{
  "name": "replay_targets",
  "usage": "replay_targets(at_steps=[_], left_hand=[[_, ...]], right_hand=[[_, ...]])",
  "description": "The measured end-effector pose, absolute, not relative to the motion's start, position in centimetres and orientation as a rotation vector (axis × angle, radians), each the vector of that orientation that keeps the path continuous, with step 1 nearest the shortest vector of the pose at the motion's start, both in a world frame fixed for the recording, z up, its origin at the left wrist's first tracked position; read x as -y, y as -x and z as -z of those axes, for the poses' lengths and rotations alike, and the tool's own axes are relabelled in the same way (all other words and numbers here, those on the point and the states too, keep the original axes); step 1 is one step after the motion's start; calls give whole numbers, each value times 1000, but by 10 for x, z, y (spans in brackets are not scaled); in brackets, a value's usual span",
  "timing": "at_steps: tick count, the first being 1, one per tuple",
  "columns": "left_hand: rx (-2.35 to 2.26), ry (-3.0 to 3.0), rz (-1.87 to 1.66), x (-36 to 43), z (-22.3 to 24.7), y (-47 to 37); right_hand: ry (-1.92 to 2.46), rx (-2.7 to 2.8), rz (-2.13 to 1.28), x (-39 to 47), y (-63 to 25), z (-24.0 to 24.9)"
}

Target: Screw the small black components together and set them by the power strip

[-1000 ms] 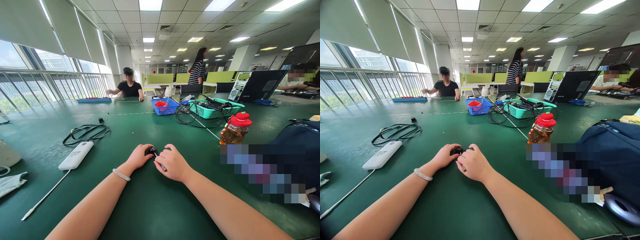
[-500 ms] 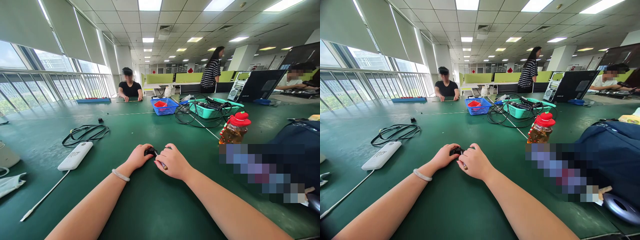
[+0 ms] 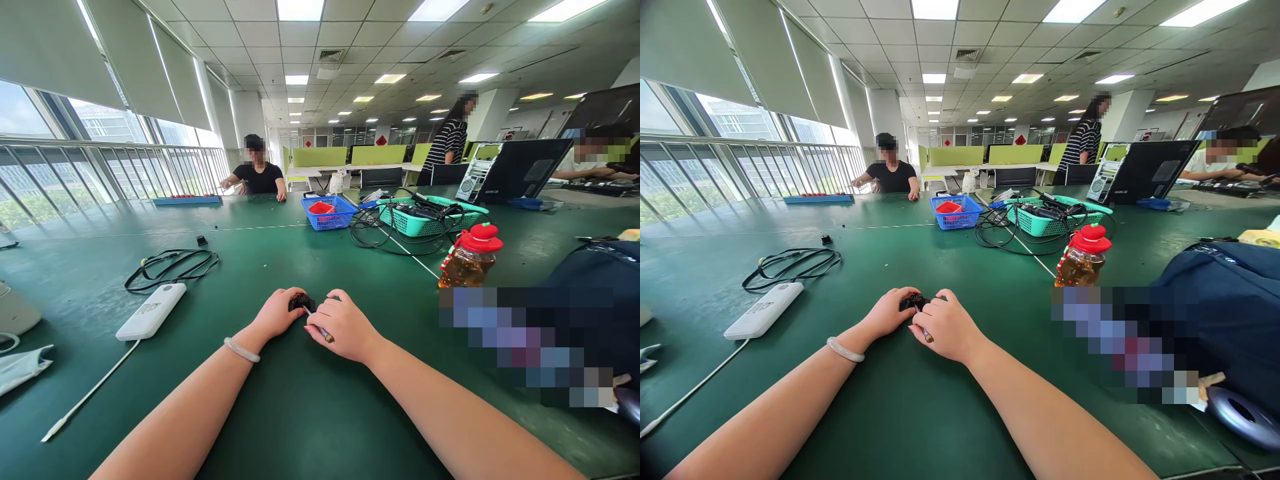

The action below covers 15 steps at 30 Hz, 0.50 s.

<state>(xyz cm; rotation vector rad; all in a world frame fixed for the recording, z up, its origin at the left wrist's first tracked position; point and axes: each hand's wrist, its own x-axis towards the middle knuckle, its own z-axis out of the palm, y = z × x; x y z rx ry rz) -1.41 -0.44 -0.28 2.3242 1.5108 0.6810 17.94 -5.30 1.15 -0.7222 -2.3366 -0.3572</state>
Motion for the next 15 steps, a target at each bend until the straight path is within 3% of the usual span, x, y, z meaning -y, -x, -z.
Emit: replay_targets(at_steps=[10, 15], left_hand=[[-1535, -2283, -659, 4, 4, 14], [-1501, -2319, -638, 5, 1, 15]], right_hand=[[837, 2228, 372, 51, -181, -13], [1050, 2163, 103, 43, -187, -9]])
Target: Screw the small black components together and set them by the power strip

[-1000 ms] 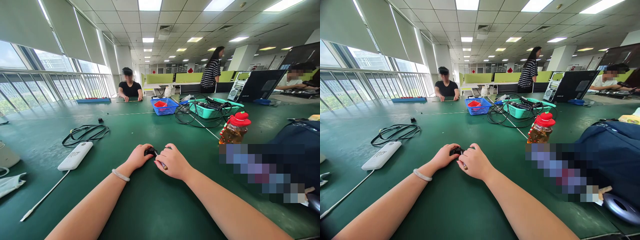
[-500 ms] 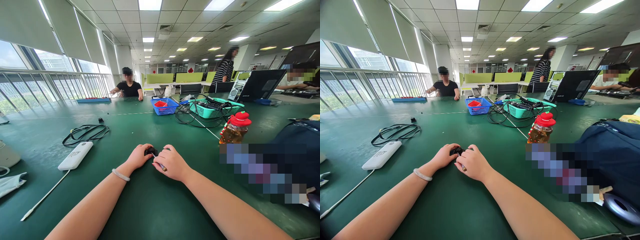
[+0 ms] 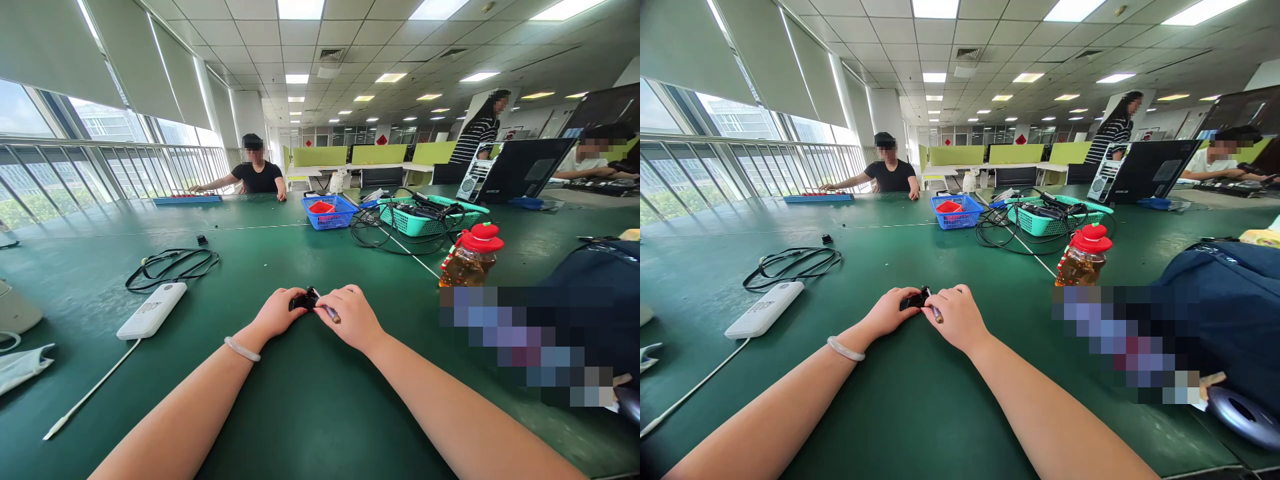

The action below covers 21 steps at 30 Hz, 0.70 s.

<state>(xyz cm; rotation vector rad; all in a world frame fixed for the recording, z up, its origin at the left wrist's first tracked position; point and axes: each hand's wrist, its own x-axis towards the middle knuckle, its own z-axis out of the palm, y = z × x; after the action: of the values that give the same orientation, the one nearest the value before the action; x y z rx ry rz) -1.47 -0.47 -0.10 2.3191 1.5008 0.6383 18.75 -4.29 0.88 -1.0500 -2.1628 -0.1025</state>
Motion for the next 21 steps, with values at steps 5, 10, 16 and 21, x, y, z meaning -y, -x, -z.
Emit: replay_targets(at_steps=[5, 10, 16, 21], left_hand=[[-1499, -2344, -620, 6, 1, 16], [-1506, -2361, -606, 6, 2, 16], [-1471, -2369, -591, 8, -1, 16], [-1458, -2360, -600, 7, 1, 17]], right_hand=[[1204, 1946, -227, 36, -193, -8], [1190, 1640, -566, 36, -195, -11], [1221, 1582, -754, 30, -194, -3], [1234, 1710, -637, 36, -192, -9]])
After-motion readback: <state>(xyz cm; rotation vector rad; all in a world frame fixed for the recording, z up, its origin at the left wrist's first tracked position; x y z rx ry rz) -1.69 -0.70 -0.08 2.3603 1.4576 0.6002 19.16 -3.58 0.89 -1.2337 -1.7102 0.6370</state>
